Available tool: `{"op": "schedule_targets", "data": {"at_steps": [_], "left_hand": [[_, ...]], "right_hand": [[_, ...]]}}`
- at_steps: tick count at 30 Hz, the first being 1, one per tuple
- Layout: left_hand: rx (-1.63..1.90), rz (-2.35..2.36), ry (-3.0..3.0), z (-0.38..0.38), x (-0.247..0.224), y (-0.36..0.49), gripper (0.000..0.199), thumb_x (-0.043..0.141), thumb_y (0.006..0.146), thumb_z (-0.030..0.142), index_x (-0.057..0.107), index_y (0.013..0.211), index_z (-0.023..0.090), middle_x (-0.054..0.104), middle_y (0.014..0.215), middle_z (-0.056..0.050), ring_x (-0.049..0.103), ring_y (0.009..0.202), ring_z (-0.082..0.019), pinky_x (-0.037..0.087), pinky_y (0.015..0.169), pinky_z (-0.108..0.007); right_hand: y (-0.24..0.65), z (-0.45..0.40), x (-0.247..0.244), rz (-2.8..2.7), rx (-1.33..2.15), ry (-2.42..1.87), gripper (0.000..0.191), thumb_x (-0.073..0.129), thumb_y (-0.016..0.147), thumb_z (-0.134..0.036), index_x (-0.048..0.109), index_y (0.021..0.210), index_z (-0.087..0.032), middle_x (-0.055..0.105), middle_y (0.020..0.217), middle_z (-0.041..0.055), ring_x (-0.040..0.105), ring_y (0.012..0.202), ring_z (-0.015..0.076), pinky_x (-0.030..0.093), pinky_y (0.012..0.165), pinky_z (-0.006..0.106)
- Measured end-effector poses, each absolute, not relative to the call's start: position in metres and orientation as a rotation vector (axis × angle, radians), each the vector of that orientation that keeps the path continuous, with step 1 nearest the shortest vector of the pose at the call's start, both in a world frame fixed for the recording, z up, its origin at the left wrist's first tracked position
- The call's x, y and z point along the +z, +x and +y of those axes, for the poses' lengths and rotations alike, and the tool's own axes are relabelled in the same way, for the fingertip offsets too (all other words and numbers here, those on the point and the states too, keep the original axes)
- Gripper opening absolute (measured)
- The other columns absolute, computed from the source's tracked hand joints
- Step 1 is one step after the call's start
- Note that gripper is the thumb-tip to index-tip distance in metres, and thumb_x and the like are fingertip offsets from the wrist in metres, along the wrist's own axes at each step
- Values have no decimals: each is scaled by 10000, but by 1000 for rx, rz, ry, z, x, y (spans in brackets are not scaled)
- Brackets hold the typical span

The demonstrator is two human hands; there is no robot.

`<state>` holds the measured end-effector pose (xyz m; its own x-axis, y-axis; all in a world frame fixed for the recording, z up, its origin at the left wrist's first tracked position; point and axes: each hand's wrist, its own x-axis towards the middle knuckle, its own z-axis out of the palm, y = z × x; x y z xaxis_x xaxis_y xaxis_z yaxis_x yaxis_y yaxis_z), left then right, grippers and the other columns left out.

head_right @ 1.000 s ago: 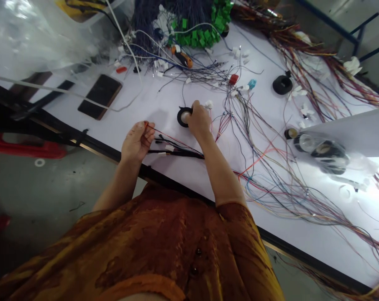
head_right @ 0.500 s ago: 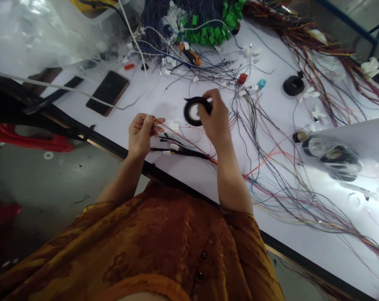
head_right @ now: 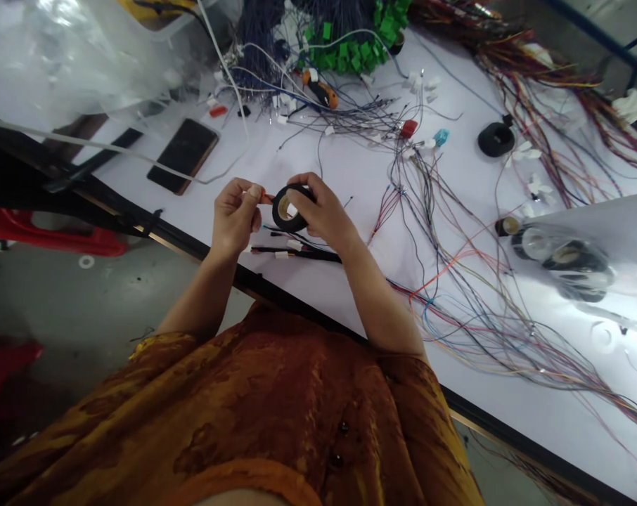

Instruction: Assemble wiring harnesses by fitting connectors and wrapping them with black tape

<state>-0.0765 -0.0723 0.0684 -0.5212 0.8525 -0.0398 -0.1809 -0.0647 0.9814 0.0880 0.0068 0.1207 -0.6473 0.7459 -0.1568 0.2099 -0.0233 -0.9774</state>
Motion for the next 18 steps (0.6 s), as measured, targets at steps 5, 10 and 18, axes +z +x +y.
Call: {"op": "schedule_targets", "data": {"at_steps": [5, 10, 18], "left_hand": [[1628, 1402, 710, -69, 71, -80, 334, 761, 858, 500, 604, 800, 210, 727, 765, -12, 538, 442, -52, 361, 375, -178], [1613, 1375, 775, -78, 94, -68, 323, 762, 858, 493, 602, 826, 214, 721, 748, 0, 698, 639, -115, 559, 574, -206], [1734, 1448, 790, -78, 83, -65, 276, 735, 899, 420, 583, 829, 200, 748, 806, -10, 686, 598, -88, 523, 545, -185]], "right_hand": [[101, -48, 103, -2227, 1104, -733, 301, 639, 896, -322, 570, 1173, -229, 617, 1125, 92, 609, 1013, 234, 538, 926, 416], [84, -29, 96, -1756, 1445, -1092, 332, 628, 925, -487, 537, 1139, -250, 584, 1022, 52, 572, 708, 133, 497, 534, 261], [90, -23, 89, -1543, 1579, -1199, 190, 448, 953, -227, 599, 1068, -233, 595, 885, 5, 411, 559, 91, 407, 479, 239]]}}
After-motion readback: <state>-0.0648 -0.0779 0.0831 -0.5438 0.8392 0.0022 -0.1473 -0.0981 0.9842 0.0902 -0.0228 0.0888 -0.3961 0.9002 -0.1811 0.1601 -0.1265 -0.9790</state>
